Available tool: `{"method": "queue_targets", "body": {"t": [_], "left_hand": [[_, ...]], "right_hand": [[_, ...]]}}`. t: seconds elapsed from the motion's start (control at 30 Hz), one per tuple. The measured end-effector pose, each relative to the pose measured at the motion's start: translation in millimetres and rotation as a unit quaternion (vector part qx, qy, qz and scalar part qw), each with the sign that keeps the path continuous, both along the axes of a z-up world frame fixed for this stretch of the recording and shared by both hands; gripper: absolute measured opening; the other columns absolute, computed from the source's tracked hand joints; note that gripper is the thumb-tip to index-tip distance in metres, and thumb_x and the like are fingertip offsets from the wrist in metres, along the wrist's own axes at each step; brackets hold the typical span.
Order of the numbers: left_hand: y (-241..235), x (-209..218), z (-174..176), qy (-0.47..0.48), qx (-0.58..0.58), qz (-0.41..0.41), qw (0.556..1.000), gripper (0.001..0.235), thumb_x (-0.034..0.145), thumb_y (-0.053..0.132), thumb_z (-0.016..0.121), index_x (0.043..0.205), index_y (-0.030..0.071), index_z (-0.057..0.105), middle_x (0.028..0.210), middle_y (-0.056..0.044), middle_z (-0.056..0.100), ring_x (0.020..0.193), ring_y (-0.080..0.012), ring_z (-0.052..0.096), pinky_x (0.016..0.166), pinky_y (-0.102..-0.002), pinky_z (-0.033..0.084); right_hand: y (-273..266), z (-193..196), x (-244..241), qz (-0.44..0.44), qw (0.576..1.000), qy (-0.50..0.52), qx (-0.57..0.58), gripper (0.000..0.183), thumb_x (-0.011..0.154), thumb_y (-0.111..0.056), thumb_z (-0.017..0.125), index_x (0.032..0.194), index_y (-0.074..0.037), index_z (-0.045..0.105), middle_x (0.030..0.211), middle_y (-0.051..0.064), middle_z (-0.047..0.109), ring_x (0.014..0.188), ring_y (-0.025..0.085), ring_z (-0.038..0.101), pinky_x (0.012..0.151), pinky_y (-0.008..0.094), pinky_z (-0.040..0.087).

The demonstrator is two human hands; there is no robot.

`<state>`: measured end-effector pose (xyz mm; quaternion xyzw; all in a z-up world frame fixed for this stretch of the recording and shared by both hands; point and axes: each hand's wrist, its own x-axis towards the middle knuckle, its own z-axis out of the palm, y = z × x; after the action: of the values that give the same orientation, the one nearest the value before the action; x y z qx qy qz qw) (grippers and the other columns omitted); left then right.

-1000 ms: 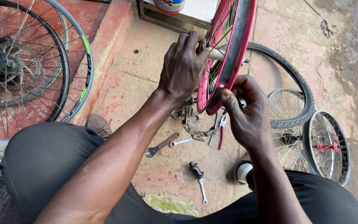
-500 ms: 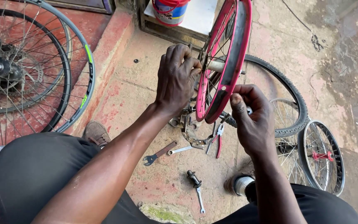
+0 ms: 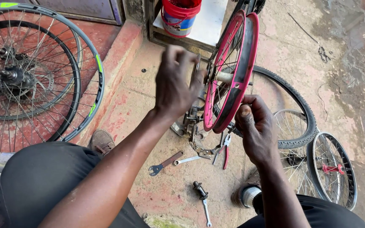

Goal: The person uses a wrench and pliers to adjust the hub and axle of a pink bicycle wheel mounted on a stand. They tighten the axle nuts and spin the wheel to check the alignment and movement.

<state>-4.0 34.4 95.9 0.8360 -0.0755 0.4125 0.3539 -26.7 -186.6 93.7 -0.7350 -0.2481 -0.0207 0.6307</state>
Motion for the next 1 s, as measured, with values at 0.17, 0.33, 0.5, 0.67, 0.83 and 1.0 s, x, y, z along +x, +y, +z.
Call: {"method": "queue_targets", "body": {"t": [0.17,0.33,0.5,0.67,0.83,1.0], "left_hand": [[-12.1,24.3,-34.5,0.043,0.161,-0.002,0.986,0.024,0.084,0.021,0.077,0.106,0.015,0.070,0.115,-0.013,0.044,0.108,-0.0314,0.053,0.080,-0.040,0.053],[-22.2,39.4,-50.0,-0.006,0.149,-0.007,0.989,0.014,0.082,0.014,0.077,0.095,0.017,0.072,0.114,-0.009,0.047,0.112,-0.0305,0.053,0.079,-0.039,0.052],[-14.1,44.2,-46.4,-0.080,0.104,-0.043,0.990,0.012,0.084,0.018,0.075,0.075,0.015,0.067,0.095,0.000,0.047,0.100,-0.0229,0.052,0.072,-0.037,0.046],[-14.2,28.1,-18.1,-0.094,-0.011,-0.073,0.993,0.014,0.091,0.011,0.063,0.078,0.013,0.058,0.087,0.000,0.043,0.087,-0.0230,0.050,0.074,-0.038,0.044],[-9.5,21.6,-10.6,-0.123,0.000,-0.046,0.991,0.006,0.085,0.015,0.062,0.083,0.015,0.057,0.089,0.001,0.041,0.085,-0.0231,0.050,0.074,-0.039,0.044],[-14.7,27.7,-28.3,-0.034,0.166,-0.002,0.986,0.011,0.087,0.012,0.064,0.097,0.014,0.066,0.113,-0.009,0.045,0.108,-0.0300,0.052,0.077,-0.040,0.046]], "right_hand": [[4.9,2.7,-0.8,-0.009,1.000,-0.003,-0.007,0.030,0.103,-0.028,0.050,0.108,-0.001,0.060,0.063,-0.002,0.040,0.058,0.007,0.037,0.054,0.020,0.031],[11.7,9.6,-5.8,-0.019,1.000,0.002,-0.014,0.026,0.101,-0.026,0.053,0.104,-0.002,0.064,0.060,-0.001,0.043,0.058,0.007,0.041,0.054,0.021,0.035],[17.7,21.2,-15.3,-0.028,0.999,0.008,-0.039,0.027,0.101,-0.027,0.054,0.100,-0.003,0.065,0.060,0.001,0.045,0.060,0.011,0.044,0.057,0.024,0.040],[13.5,17.6,-11.7,-0.034,0.999,0.012,-0.038,0.026,0.101,-0.028,0.054,0.100,-0.004,0.065,0.061,0.000,0.046,0.061,0.011,0.044,0.059,0.024,0.041],[16.4,22.5,-12.5,-0.035,0.998,0.002,-0.052,0.025,0.099,-0.031,0.058,0.099,-0.007,0.065,0.063,0.000,0.050,0.064,0.010,0.047,0.061,0.026,0.043],[17.4,23.6,-10.8,-0.025,0.993,0.001,-0.112,0.024,0.088,-0.026,0.074,0.099,-0.005,0.069,0.058,0.007,0.056,0.058,0.012,0.043,0.055,0.026,0.040]]}}
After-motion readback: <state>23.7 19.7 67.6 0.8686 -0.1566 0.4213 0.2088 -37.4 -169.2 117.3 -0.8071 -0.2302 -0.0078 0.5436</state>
